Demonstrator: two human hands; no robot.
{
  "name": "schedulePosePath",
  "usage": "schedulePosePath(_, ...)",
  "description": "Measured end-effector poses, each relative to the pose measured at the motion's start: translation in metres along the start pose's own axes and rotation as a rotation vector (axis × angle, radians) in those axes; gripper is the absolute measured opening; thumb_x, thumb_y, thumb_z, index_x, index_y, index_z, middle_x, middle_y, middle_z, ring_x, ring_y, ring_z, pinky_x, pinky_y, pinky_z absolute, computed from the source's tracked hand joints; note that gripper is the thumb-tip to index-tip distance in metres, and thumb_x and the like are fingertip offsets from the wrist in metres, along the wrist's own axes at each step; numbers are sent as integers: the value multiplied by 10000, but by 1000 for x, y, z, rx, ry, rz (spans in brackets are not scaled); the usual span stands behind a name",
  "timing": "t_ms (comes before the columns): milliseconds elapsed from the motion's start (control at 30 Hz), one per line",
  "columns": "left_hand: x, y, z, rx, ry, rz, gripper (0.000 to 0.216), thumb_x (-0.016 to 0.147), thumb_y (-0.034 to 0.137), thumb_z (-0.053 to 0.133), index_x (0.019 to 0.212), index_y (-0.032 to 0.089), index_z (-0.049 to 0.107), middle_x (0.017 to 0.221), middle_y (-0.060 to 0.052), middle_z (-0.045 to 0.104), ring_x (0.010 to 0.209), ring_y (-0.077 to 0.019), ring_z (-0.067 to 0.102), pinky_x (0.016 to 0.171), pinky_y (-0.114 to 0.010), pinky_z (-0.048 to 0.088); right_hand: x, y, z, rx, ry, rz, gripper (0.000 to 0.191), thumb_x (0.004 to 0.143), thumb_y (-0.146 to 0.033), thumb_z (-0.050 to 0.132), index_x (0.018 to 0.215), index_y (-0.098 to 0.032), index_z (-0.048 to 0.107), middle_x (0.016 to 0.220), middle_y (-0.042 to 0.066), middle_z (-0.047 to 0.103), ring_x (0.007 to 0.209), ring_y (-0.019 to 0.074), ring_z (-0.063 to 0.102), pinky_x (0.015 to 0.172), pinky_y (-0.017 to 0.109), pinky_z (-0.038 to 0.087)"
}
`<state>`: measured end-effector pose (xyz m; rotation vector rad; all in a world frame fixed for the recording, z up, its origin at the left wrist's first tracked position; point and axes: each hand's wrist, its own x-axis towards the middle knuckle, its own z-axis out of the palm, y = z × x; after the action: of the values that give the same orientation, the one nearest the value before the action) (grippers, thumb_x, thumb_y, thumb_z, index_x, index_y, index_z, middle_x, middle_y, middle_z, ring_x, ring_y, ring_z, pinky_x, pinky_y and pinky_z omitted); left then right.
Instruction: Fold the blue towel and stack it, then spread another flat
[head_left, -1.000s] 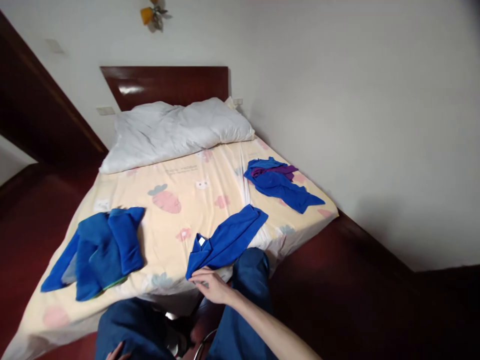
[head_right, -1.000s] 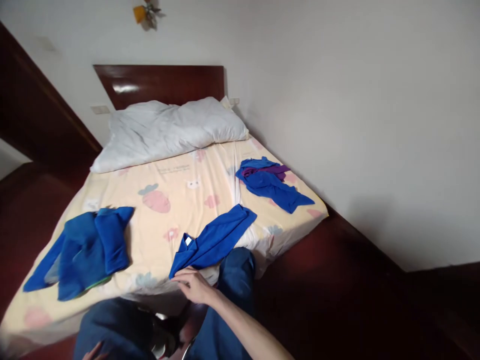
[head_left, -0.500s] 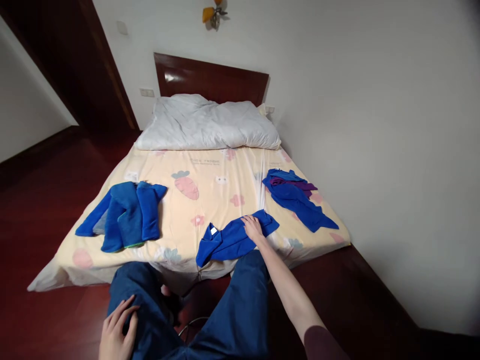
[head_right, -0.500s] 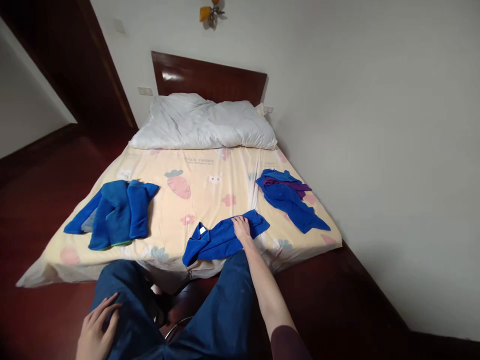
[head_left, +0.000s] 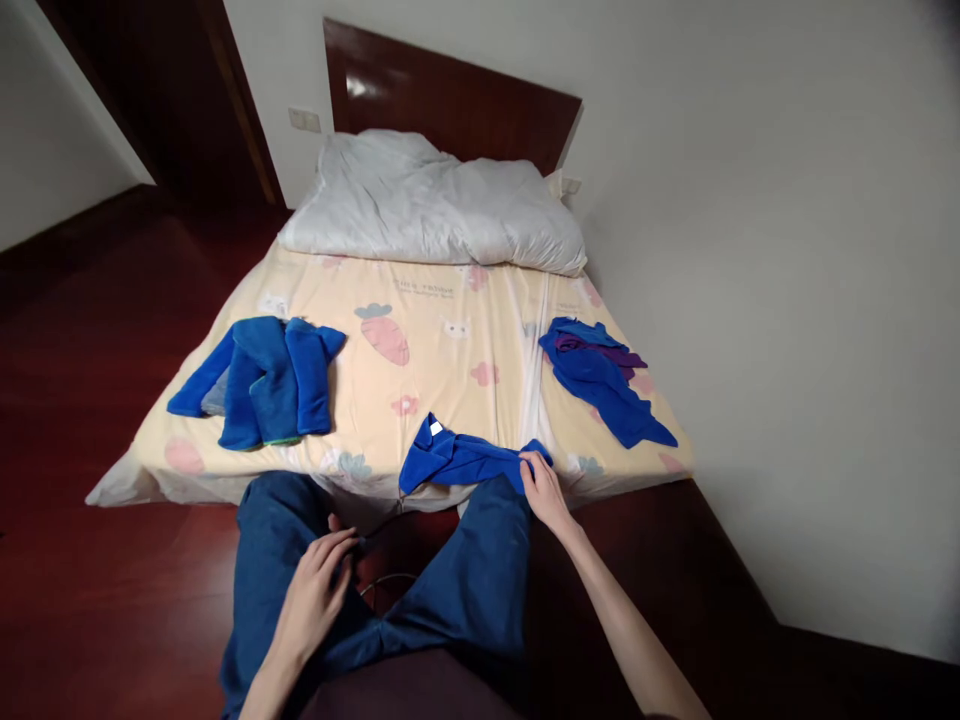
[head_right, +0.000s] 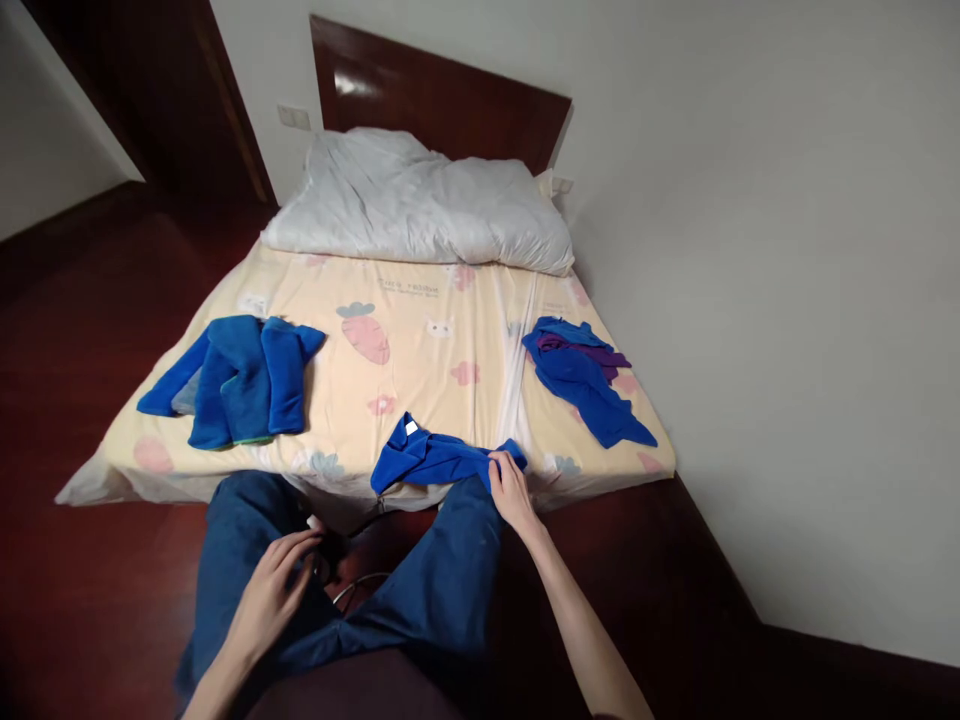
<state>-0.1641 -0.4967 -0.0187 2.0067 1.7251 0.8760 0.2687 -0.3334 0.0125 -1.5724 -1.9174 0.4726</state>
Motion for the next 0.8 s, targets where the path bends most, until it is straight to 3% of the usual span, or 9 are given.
schedulePosePath(133,56,55,43,-35,-126,185,429,1001,194,479,1404,215,622,1457,-125,620,1334,-270,597,1128,-466,529,-78,-21,-17,77,-116,68,272,1043,-384,465,1071,-251,701,1048,111,692,1012,257,702,964,393,572)
schedulePosePath(233,104,71,83,168,-246,321,587,925,74,510,1505,159,544,1614,-153,474,1497,-301,440,1213,-481,433,-120,-24,-22,103,-141,142,267,1020,-402,536,1010,-230,741,1029,106,687,987,252,703,945,385,571)
schedulePosePath(333,140,68,107,389,-442,445,505,877,22,551,1346,161,674,1601,-138,498,1490,-311,447,1203,-478,410,-152,-19,-21,137,-151,222,268,991,-416,595,971,-223,781,1026,97,689,967,242,701,910,377,572)
schedulePosePath(400,154,59,106,461,-515,509,361,896,36,561,1189,155,735,1507,-141,585,1416,-302,518,1127,-442,454,-169,-13,-17,153,-166,278,248,953,-430,653,953,-232,803,1040,90,679,949,234,694,831,352,572)
schedulePosePath(500,153,33,82,491,-479,552,267,948,66,525,1097,127,738,1263,-166,699,1223,-298,616,986,-417,489,-187,-7,-9,176,-158,374,255,870,-469,742,902,-225,805,1026,76,642,741,167,622,639,297,514)
schedulePosePath(600,123,-1,36,498,-357,512,249,967,89,516,1107,124,718,1075,-155,724,1047,-301,635,863,-415,476,-192,-7,-6,265,-167,460,330,805,-526,796,876,-204,792,1054,72,610,631,108,520,556,270,446)
schedulePosePath(700,70,-26,-18,470,-251,506,253,989,109,502,1139,148,701,996,-122,735,937,-282,629,792,-397,456,-188,-12,-11,419,-285,508,373,846,-567,759,877,-196,768,1092,81,621,756,146,588,645,278,487)
schedulePosePath(800,12,-28,-64,420,-124,509,270,1008,137,499,1206,175,678,963,-95,742,898,-266,638,776,-383,463,-184,-20,-17,553,-408,554,351,875,-554,747,894,-209,688,928,37,637,819,168,604,749,291,510)
